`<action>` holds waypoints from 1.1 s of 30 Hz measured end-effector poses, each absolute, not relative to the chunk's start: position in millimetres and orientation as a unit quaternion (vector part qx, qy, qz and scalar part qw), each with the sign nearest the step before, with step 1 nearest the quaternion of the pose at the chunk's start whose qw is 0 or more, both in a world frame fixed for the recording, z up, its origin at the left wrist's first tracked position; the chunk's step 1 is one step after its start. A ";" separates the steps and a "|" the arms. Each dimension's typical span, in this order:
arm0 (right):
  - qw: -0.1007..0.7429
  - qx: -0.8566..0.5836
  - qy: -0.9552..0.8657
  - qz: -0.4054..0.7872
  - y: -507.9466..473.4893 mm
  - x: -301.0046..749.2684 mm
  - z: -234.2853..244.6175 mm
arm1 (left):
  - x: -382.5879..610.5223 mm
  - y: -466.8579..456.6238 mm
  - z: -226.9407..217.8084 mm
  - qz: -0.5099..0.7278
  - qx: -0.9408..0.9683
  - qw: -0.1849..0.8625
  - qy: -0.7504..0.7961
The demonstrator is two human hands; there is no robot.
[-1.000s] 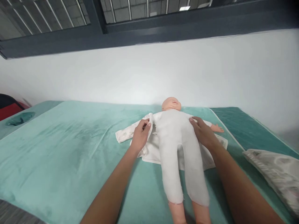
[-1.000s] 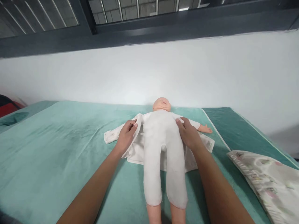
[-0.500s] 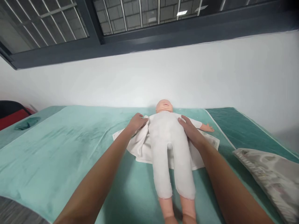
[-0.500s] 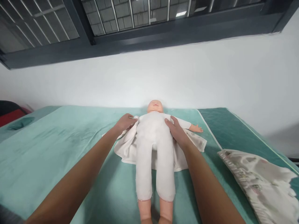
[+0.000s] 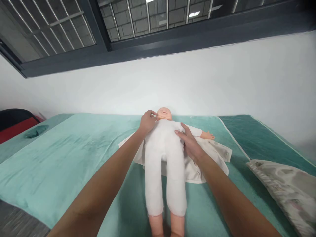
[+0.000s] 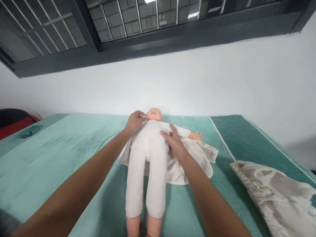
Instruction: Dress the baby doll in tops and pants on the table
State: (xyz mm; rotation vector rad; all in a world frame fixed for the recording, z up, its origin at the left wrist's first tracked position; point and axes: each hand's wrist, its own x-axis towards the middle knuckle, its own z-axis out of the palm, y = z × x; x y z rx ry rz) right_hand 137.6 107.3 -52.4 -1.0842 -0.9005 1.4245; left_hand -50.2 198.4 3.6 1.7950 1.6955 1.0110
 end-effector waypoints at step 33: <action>0.489 -0.475 -0.441 0.584 106.1 132.4 -67.3 | -114.8 92.7 -12.6 0.328 0.599 0.329 0.652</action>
